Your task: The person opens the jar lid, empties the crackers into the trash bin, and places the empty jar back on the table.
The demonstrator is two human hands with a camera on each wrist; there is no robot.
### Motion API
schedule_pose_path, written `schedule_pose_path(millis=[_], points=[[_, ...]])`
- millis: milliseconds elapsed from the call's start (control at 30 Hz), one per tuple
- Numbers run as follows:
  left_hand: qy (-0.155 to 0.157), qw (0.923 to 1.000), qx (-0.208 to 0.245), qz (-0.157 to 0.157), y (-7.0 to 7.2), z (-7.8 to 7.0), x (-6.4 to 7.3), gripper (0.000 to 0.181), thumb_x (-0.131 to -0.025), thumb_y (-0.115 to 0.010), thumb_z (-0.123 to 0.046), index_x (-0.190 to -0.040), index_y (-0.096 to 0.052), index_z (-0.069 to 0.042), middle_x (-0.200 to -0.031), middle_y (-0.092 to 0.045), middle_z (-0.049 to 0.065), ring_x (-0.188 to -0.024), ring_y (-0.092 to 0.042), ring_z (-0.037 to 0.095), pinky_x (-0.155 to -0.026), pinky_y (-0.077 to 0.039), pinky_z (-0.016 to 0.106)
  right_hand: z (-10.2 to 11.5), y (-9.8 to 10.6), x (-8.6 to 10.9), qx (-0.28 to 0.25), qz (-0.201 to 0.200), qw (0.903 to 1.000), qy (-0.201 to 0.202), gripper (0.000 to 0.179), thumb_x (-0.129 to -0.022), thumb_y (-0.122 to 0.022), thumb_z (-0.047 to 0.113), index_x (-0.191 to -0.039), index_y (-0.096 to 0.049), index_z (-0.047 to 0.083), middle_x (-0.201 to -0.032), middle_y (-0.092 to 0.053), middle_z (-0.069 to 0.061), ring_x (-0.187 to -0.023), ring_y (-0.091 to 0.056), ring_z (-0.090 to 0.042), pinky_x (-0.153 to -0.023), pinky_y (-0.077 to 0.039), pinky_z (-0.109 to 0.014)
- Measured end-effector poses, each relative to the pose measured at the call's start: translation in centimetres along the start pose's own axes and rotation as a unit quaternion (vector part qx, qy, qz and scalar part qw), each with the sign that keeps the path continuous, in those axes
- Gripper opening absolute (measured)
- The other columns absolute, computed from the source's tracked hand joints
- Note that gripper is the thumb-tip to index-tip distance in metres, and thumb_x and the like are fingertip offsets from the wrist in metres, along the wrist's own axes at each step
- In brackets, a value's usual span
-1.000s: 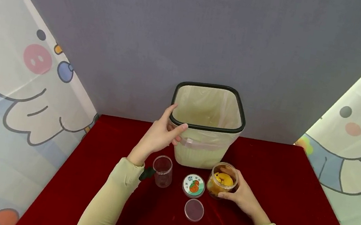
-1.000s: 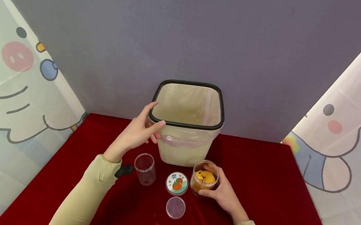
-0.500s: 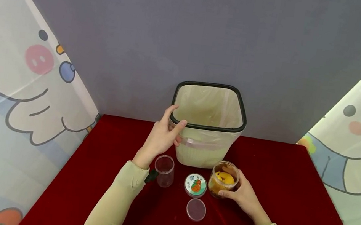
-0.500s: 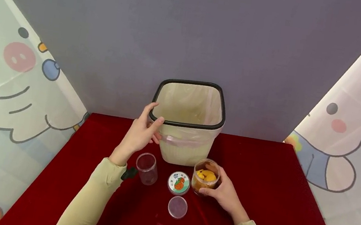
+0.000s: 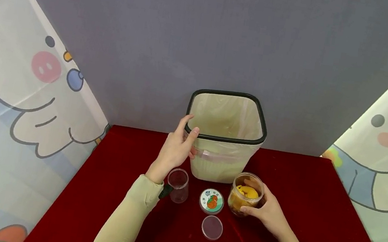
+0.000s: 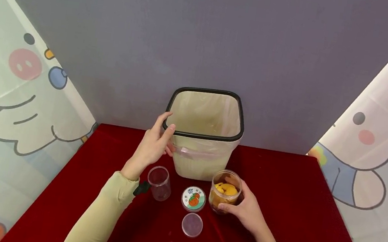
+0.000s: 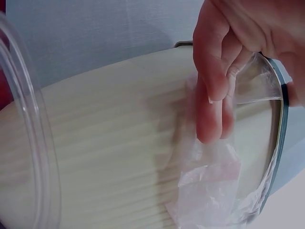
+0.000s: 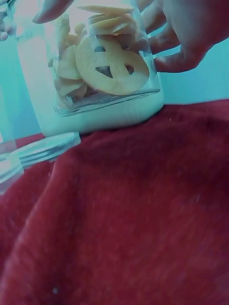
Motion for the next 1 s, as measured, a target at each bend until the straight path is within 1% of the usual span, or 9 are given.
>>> schedule_pose_path(millis=[67, 167, 333, 467, 667, 800, 933, 1000], points=[[0.003, 1.0, -0.001, -0.001, 0.0, 0.0, 0.0, 0.058, -0.102, -0.039, -0.061, -0.154, -0.027, -0.039, -0.062, -0.065, -0.001, -0.044, -0.062, 0.014, -0.053, -0.051, 0.037, 0.4, 0.3, 0.0, 0.008, -0.006, 0.9999, 0.007, 0.085, -0.077, -0.086, 0.007, -0.149, -0.042, 0.012, -0.142, -0.053, -0.014, -0.127, -0.049, -0.008, -0.1, -0.034, -0.011], [0.006, 1.0, -0.003, -0.003, 0.0, 0.1, 0.1, 0.06, -0.1, -0.037, -0.065, -0.153, -0.027, -0.039, -0.062, -0.065, -0.002, -0.044, -0.062, 0.014, -0.054, -0.051, 0.037, 1.1, 0.8, 0.1, 0.025, -0.018, 0.9995, 0.006, 0.085, -0.078, -0.086, 0.007, -0.15, -0.04, 0.013, -0.142, -0.054, -0.013, -0.126, -0.05, -0.005, -0.099, -0.035, -0.01], [0.006, 1.0, 0.005, -0.002, 0.0, 0.3, 0.1, 0.058, -0.101, -0.038, -0.063, -0.153, -0.027, -0.039, -0.062, -0.065, -0.001, -0.045, -0.062, 0.015, -0.054, -0.051, 0.037, 2.2, 1.7, 0.2, 0.046, -0.032, 0.9984, -0.001, 0.085, -0.079, -0.085, 0.007, -0.151, -0.039, 0.014, -0.142, -0.054, -0.013, -0.123, -0.05, 0.0, -0.097, -0.036, -0.009], [0.005, 0.9999, 0.014, 0.002, 0.0, 0.2, 0.1, 0.059, -0.101, -0.039, -0.062, -0.154, -0.026, -0.04, -0.063, -0.065, 0.0, -0.047, -0.063, 0.019, -0.054, -0.052, 0.037, 3.1, 2.4, 0.2, 0.052, -0.039, 0.9979, -0.001, 0.084, -0.08, -0.084, 0.006, -0.15, -0.04, 0.013, -0.141, -0.054, -0.015, -0.122, -0.05, 0.001, -0.096, -0.037, -0.009], [0.009, 0.9998, 0.017, -0.002, -0.2, 0.1, 0.0, 0.063, -0.097, -0.037, -0.07, -0.153, -0.027, -0.042, -0.063, -0.065, 0.001, -0.048, -0.064, 0.019, -0.055, -0.053, 0.037, 4.6, 3.4, 0.0, 0.054, -0.041, 0.9976, 0.012, 0.083, -0.08, -0.082, 0.001, -0.15, -0.039, 0.011, -0.141, -0.053, -0.018, -0.122, -0.051, 0.0, -0.096, -0.039, -0.01], [0.013, 0.9999, 0.007, -0.005, -0.3, 0.2, 0.0, 0.064, -0.097, -0.035, -0.071, -0.153, -0.026, -0.043, -0.062, -0.064, 0.0, -0.047, -0.063, 0.016, -0.052, -0.052, 0.038, 5.5, 4.6, -0.3, 0.062, -0.049, 0.9966, 0.021, 0.083, -0.08, -0.081, -0.002, -0.151, -0.038, 0.01, -0.14, -0.053, -0.018, -0.119, -0.053, 0.0, -0.094, -0.042, -0.011], [0.015, 0.9999, 0.003, -0.006, -0.3, 0.2, 0.0, 0.062, -0.098, -0.035, -0.07, -0.153, -0.026, -0.043, -0.062, -0.064, 0.0, -0.048, -0.063, 0.016, -0.05, -0.051, 0.038, 6.7, 6.2, -0.7, 0.084, -0.064, 0.9941, 0.026, 0.084, -0.08, -0.081, -0.004, -0.151, -0.039, 0.012, -0.138, -0.054, -0.015, -0.117, -0.054, -0.001, -0.092, -0.043, -0.011], [0.015, 0.9999, 0.002, -0.008, -0.3, 0.1, 0.1, 0.062, -0.098, -0.035, -0.07, -0.153, -0.026, -0.043, -0.062, -0.064, 0.0, -0.048, -0.063, 0.016, -0.049, -0.05, 0.038, 7.5, 7.0, -0.9, 0.103, -0.072, 0.9917, 0.026, 0.085, -0.079, -0.081, -0.003, -0.151, -0.039, 0.014, -0.138, -0.055, -0.013, -0.116, -0.054, -0.001, -0.091, -0.042, -0.01]])
Point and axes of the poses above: each hand's wrist, its own x-axis away from the middle knuckle, its own y-axis out of the back of the hand, z = x × y, the point moved 1 cm from there along -x, towards the middle knuckle
